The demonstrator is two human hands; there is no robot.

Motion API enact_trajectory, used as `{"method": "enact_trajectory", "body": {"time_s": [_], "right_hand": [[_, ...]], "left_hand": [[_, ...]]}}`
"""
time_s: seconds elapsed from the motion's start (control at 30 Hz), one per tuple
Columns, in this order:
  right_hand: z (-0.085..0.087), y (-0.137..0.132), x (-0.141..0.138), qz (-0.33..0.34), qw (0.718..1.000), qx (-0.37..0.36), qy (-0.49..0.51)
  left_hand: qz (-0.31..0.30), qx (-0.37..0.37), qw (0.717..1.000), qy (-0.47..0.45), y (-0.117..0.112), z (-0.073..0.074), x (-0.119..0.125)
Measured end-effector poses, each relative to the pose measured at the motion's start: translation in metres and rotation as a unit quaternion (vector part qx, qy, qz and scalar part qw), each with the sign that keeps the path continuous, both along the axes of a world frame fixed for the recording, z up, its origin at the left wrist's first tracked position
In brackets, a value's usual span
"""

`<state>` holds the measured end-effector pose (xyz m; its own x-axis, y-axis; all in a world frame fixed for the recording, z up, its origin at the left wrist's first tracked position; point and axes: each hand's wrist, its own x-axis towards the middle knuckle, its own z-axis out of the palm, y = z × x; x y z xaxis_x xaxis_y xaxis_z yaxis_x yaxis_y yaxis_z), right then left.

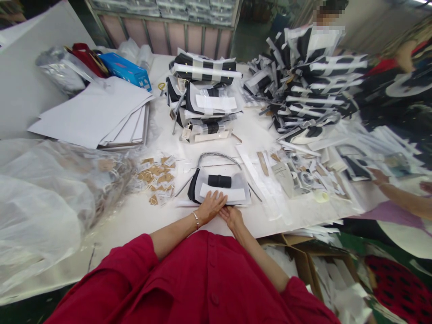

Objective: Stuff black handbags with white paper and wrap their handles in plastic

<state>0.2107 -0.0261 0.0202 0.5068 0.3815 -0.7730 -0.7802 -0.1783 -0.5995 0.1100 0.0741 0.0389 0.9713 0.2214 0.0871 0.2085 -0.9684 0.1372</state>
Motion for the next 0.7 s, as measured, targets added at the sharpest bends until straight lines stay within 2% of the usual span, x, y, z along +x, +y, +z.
{"method": "enact_trajectory", "body": {"time_s": [0.13, 0.37, 0.7], "right_hand": [[0.001, -0.001, -0.001, -0.020, 1.000, 0.007, -0.004], [0.002, -0.010, -0.001, -0.101, 0.994, 0.027, -0.035], [0.006, -0.015, 0.018, -0.097, 0.994, 0.039, -0.036]], "left_hand": [[0.010, 0.017, 1.000, -0.001, -0.002, -0.008, -0.003], [0.018, 0.018, 1.000, 0.001, 0.000, -0.005, -0.007], [0.026, 0.024, 0.999, 0.000, 0.001, -0.002, -0.004]]}}
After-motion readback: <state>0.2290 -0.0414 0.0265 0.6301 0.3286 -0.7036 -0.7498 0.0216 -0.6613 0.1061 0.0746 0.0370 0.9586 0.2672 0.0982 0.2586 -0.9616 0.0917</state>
